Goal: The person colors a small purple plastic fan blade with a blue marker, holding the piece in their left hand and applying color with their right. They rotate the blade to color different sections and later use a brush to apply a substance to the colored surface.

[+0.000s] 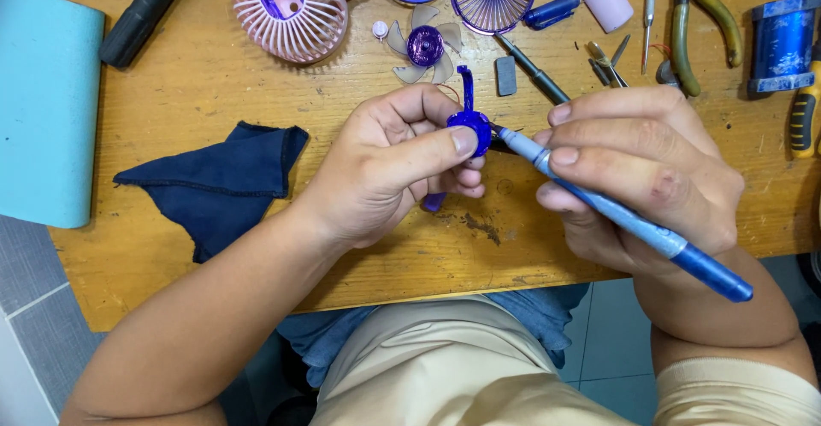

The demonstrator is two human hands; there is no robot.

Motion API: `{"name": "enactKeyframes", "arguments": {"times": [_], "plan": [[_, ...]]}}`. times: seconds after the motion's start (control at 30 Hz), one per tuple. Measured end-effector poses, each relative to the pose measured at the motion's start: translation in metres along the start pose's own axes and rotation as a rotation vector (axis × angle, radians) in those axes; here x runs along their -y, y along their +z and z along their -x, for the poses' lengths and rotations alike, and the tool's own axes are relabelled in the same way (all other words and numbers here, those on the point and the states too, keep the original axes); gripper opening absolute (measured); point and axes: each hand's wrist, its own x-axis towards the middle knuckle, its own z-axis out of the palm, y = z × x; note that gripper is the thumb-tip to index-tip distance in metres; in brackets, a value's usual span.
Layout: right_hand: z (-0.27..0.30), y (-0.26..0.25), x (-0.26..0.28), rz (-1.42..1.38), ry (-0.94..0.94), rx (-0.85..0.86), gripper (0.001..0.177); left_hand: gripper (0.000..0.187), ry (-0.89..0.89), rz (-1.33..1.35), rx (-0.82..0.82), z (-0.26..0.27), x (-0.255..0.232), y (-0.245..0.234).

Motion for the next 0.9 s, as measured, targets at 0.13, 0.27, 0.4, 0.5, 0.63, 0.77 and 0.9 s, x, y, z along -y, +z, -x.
{"name": "enactKeyframes", "arguments": {"times": [0.13, 0.27, 0.4, 0.5, 0.63, 0.77, 0.9], "plan": [[0.0008, -0.0025, -0.0009, 0.009, -0.025, 0.018, 0.019, 0.014, 0.009, -0.044, -0.025, -0.0002, 0.0005, 0.0033], [0.0002, -0.0024, 0.0005, 0.001, 0.013, 0.043, 0.019, 0.016, 0.023, -0.155, -0.044, -0.0003, -0.0013, 0.0063], [0.0020, -0.0010, 0.0008, 0.014, 0.018, 0.022, 0.020, 0.017, 0.026, -0.223, -0.066, -0.0010, -0.0006, 0.0068], [0.0028, -0.0032, -0.0023, -0.016, -0.013, 0.043, 0.019, 0.017, 0.028, -0.264, -0.072, -0.0001, -0.0031, 0.0087], [-0.0029, -0.0012, -0.0002, 0.023, -0.026, 0.054, 0.020, 0.017, 0.027, -0.248, -0.071, -0.0004, -0.0013, 0.0081], [0.0020, -0.0019, 0.0008, 0.016, -0.011, 0.033, 0.018, 0.017, 0.036, -0.274, -0.083, -0.0003, -0.0006, 0.0085], [-0.0029, -0.0025, 0.0024, 0.034, -0.021, 0.052, 0.019, 0.018, 0.054, -0.320, -0.075, -0.0001, -0.0019, 0.0108]]}}
